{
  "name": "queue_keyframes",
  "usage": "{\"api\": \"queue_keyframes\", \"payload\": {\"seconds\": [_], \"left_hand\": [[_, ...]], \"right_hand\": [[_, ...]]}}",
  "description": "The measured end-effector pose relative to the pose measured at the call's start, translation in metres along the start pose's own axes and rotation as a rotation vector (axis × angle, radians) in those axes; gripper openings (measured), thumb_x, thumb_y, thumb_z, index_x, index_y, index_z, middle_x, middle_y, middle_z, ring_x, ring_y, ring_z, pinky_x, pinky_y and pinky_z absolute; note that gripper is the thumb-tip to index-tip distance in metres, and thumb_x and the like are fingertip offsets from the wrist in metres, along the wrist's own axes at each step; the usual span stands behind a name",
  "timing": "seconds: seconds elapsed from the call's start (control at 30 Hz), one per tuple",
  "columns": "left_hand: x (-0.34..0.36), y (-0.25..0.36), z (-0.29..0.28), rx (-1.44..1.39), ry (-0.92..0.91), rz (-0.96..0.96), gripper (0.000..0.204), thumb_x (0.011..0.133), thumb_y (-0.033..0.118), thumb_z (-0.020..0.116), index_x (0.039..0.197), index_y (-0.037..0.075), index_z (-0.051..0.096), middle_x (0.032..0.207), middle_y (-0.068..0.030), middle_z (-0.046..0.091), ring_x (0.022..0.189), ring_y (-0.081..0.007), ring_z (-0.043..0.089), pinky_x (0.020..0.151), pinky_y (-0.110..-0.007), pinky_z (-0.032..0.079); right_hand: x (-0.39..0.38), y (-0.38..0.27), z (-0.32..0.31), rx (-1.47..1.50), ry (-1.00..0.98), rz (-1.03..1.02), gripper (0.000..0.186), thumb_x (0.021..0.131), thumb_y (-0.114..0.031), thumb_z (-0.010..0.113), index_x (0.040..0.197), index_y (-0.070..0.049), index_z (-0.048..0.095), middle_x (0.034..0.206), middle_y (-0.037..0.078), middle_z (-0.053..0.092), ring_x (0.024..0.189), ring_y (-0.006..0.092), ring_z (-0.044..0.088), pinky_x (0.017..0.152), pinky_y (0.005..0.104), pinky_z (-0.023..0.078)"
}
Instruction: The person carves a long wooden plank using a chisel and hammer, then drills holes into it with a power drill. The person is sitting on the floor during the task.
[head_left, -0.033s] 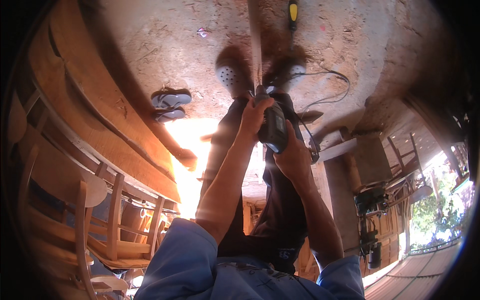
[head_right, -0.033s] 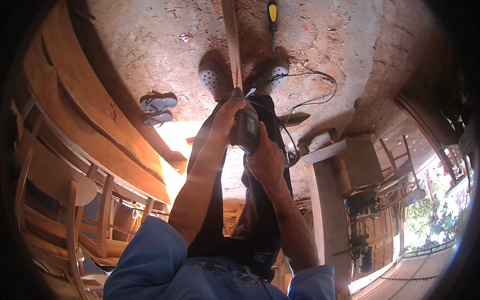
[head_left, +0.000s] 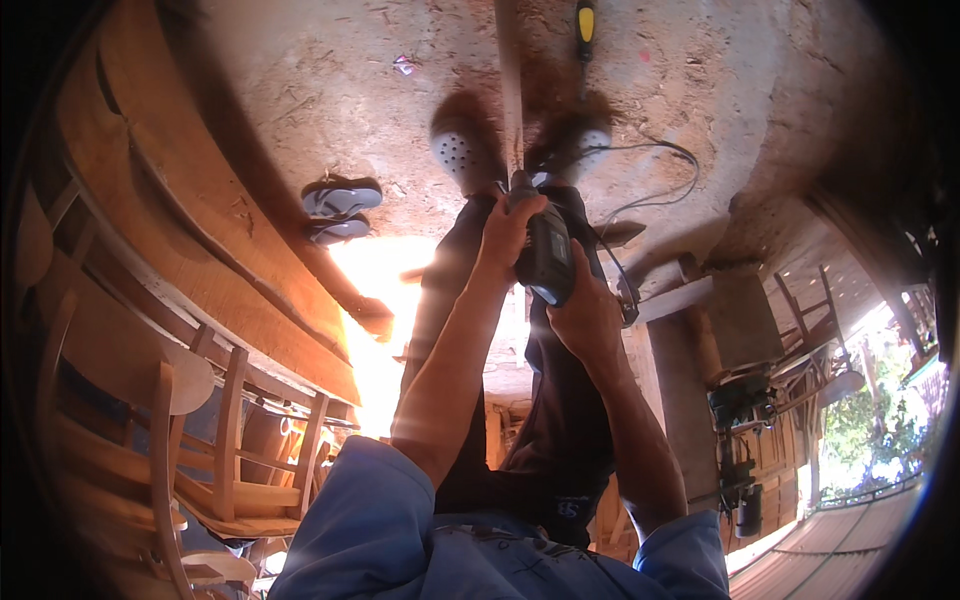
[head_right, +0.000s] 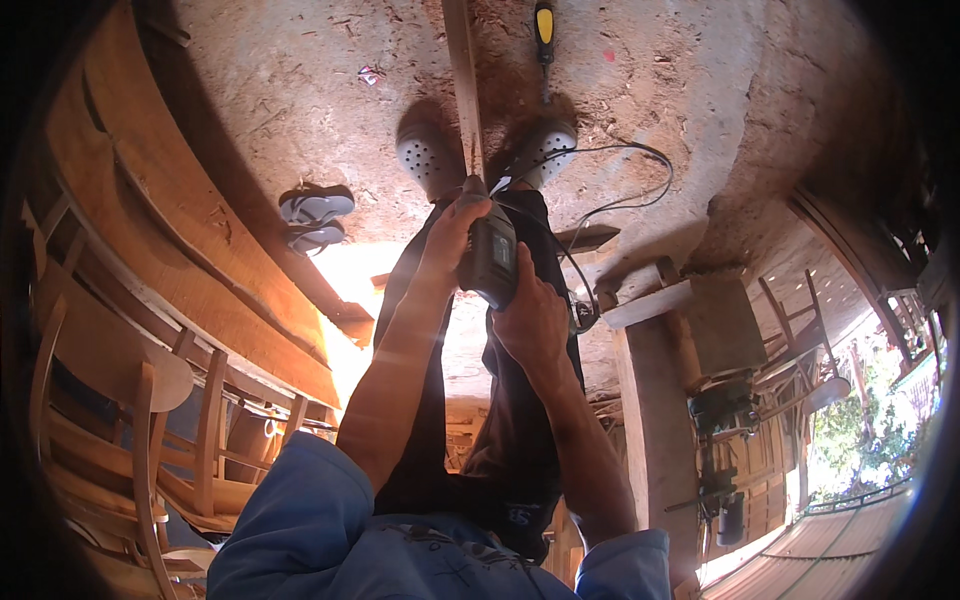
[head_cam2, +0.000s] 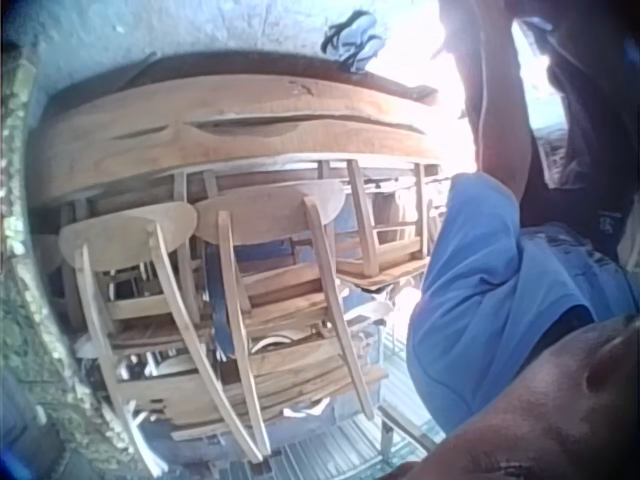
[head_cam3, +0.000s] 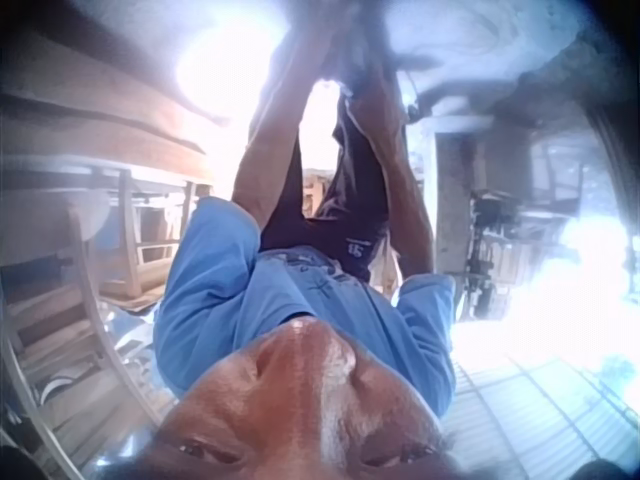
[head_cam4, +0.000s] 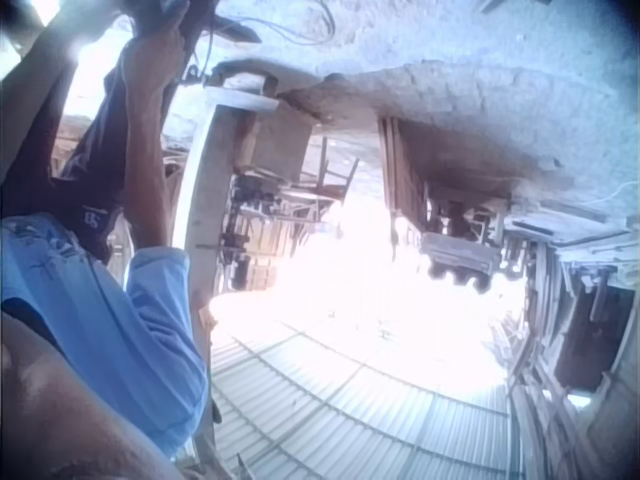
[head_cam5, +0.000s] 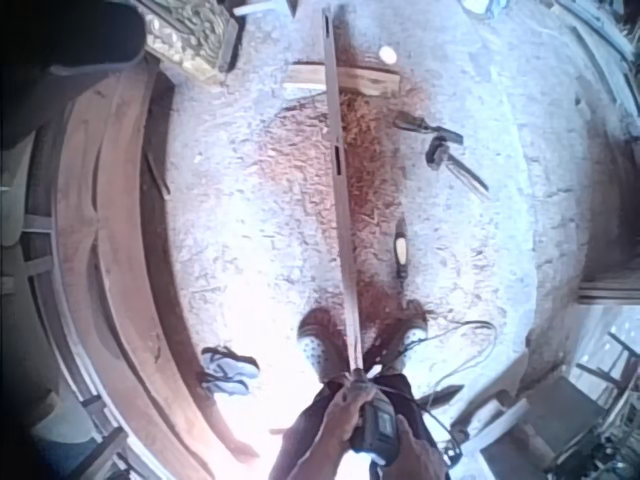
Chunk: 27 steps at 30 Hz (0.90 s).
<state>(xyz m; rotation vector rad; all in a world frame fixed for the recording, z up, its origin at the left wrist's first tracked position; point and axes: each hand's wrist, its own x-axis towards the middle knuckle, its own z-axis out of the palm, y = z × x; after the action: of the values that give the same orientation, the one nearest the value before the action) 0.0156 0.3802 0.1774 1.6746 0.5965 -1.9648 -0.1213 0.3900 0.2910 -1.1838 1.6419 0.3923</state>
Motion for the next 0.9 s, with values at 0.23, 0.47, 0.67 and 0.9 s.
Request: {"api": "queue_keyframes", "payload": {"seconds": [0.23,0.47,0.67,0.9], "left_hand": [[0.014,0.003,-0.001,0.035,0.015,-0.008,0.04,0.09,0.02,0.079,0.119,0.001,0.061,0.096,-0.0087,0.068,0.078,-0.0188,0.07,0.07,-0.033,0.06],[0.013,0.004,-0.004,0.056,-0.008,-0.004,0.043,0.09,0.021,0.079,0.123,0.001,0.06,0.098,-0.0094,0.069,0.079,-0.0186,0.07,0.07,-0.033,0.06],[0.016,0.004,-0.004,0.107,0.016,0.014,0.03,0.095,0.023,0.072,0.119,0.007,0.064,0.091,-0.0039,0.068,0.074,-0.0148,0.067,0.066,-0.03,0.056],[0.023,0.004,-0.006,0.157,0.02,0.02,0.027,0.096,0.022,0.07,0.118,0.007,0.064,0.09,-0.0033,0.068,0.073,-0.0139,0.067,0.066,-0.029,0.056]], "right_hand": [[0.013,-0.001,0.001,-0.026,-0.013,0.018,0.085,0.074,-0.008,0.076,0.151,0.002,0.043,0.092,0.025,0.073,0.081,0.0453,0.072,0.074,0.0547,0.058],[0.01,-0.003,0.005,-0.024,0.006,0.019,0.082,0.076,-0.009,0.076,0.151,0.002,0.043,0.088,0.023,0.073,0.078,0.0445,0.072,0.072,0.0543,0.058],[0.012,-0.003,0.01,-0.023,0.019,0.026,0.082,0.076,-0.009,0.076,0.15,0.001,0.043,0.082,0.025,0.072,0.076,0.0448,0.072,0.07,0.0551,0.058],[0.016,-0.005,0.011,-0.027,0.005,0.066,0.081,0.077,-0.01,0.076,0.15,0.001,0.043,0.081,0.025,0.073,0.075,0.0457,0.073,0.071,0.0553,0.059]]}}
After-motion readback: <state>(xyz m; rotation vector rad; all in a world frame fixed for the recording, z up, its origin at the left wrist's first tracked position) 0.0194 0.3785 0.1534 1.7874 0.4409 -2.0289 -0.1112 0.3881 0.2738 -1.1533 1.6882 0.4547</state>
